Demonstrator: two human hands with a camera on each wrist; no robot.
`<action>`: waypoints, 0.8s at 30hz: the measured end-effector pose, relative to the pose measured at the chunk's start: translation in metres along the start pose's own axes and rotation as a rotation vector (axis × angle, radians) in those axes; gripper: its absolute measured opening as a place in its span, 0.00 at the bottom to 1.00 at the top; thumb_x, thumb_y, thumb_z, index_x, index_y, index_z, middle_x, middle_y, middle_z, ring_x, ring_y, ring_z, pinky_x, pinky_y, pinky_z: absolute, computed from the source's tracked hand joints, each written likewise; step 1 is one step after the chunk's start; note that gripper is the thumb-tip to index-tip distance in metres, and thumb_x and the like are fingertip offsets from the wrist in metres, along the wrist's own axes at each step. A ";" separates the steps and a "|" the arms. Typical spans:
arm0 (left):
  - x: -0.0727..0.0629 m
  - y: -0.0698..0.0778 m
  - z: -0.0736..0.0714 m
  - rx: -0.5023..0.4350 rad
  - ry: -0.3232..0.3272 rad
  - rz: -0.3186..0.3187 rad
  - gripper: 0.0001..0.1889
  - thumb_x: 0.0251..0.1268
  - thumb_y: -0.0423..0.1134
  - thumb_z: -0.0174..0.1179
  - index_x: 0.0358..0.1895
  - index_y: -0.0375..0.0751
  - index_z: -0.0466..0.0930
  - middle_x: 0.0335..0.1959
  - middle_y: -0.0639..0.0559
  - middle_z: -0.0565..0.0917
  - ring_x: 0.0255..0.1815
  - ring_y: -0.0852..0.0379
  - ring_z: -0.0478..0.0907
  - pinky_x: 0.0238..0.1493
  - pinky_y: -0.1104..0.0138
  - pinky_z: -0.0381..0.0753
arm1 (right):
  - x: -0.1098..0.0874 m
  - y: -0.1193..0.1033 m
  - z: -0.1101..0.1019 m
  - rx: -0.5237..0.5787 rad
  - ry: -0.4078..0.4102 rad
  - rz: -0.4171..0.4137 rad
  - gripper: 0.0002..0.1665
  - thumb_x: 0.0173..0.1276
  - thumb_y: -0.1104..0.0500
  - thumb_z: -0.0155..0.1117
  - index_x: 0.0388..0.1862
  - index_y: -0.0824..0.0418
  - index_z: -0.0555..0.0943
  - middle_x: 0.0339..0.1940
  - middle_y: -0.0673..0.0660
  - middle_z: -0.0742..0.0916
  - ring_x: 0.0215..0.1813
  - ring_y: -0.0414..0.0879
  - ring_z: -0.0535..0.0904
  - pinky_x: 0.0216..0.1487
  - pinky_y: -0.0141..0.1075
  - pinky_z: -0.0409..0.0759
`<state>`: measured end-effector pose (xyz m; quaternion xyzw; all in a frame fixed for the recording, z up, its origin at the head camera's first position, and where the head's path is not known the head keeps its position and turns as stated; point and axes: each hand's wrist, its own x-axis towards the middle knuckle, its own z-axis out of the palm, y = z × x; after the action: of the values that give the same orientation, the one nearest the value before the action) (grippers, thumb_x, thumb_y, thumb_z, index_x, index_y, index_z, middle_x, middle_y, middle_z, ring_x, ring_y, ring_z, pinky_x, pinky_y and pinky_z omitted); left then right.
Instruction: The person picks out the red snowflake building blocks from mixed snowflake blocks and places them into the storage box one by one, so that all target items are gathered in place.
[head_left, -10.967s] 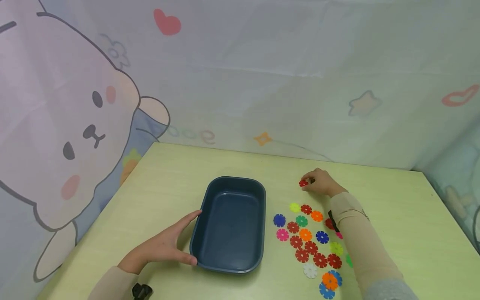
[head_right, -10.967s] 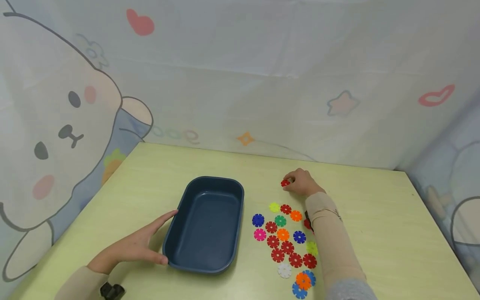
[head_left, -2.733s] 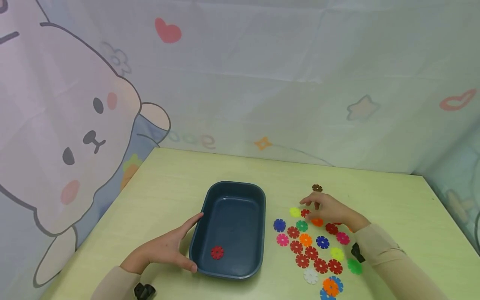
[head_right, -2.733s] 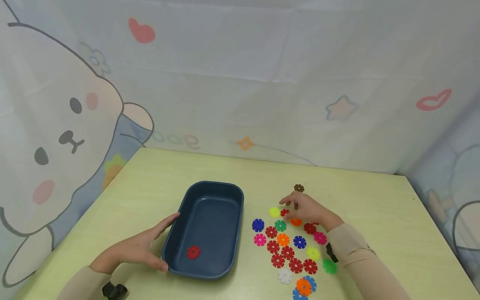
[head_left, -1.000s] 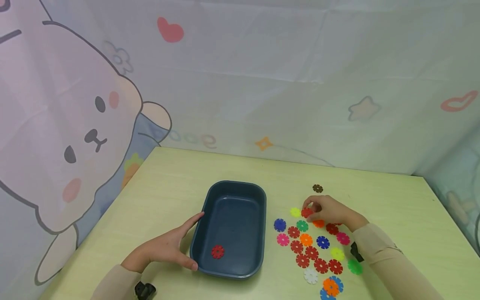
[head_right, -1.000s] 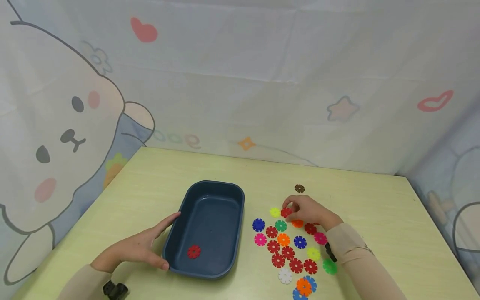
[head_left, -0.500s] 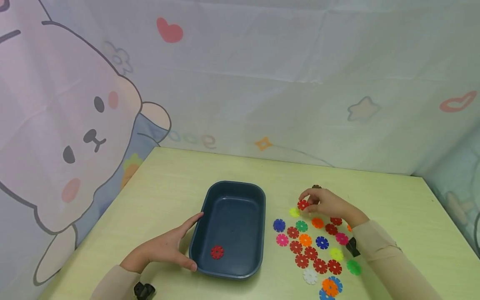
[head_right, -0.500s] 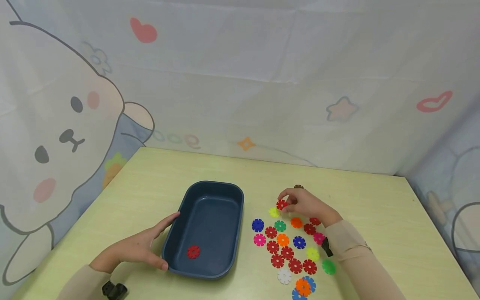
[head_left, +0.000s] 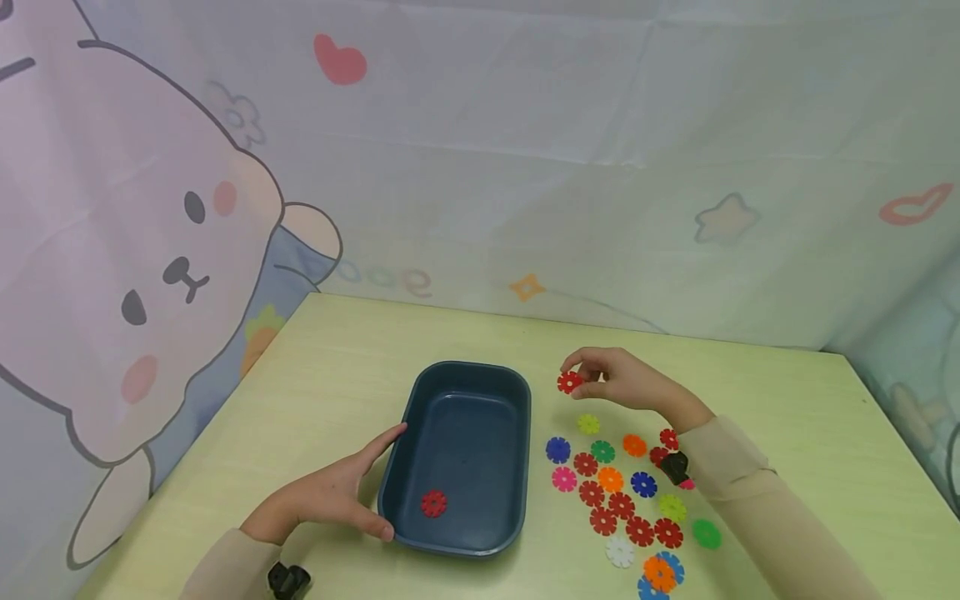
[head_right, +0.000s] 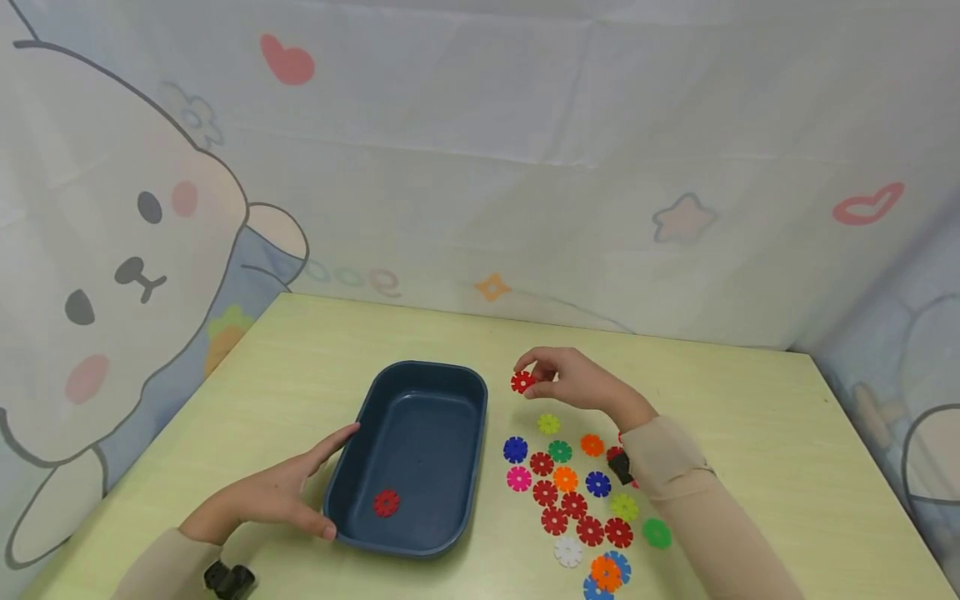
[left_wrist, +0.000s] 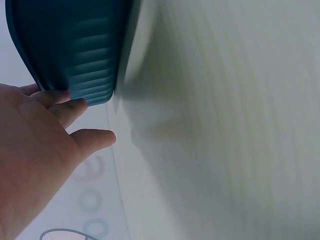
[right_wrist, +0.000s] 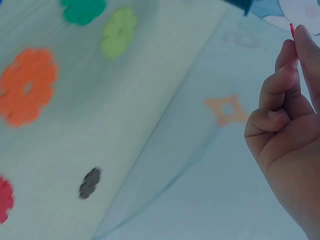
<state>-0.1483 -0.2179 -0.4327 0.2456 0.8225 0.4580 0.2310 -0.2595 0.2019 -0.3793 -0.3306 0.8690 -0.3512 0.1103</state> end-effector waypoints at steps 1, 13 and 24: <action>0.000 0.000 0.000 0.000 0.000 -0.001 0.64 0.43 0.42 0.78 0.78 0.45 0.36 0.78 0.40 0.43 0.77 0.39 0.40 0.68 0.36 0.47 | 0.003 -0.005 0.002 0.008 -0.001 -0.008 0.17 0.65 0.59 0.67 0.52 0.59 0.79 0.29 0.49 0.81 0.32 0.45 0.74 0.34 0.34 0.74; 0.000 0.000 0.002 -0.010 -0.003 0.000 0.63 0.44 0.40 0.77 0.78 0.47 0.37 0.78 0.41 0.42 0.77 0.38 0.40 0.68 0.35 0.47 | 0.042 -0.042 0.034 0.022 -0.089 -0.108 0.19 0.65 0.60 0.67 0.55 0.62 0.79 0.30 0.47 0.83 0.34 0.43 0.75 0.36 0.35 0.75; 0.000 0.000 0.002 0.005 0.004 0.004 0.63 0.44 0.40 0.77 0.78 0.46 0.37 0.78 0.40 0.43 0.76 0.39 0.41 0.68 0.36 0.47 | 0.068 -0.064 0.075 0.052 -0.208 -0.134 0.19 0.64 0.61 0.68 0.53 0.60 0.79 0.28 0.48 0.82 0.30 0.37 0.74 0.37 0.30 0.76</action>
<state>-0.1471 -0.2164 -0.4335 0.2469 0.8236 0.4571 0.2277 -0.2473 0.0834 -0.3878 -0.4198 0.8194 -0.3440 0.1845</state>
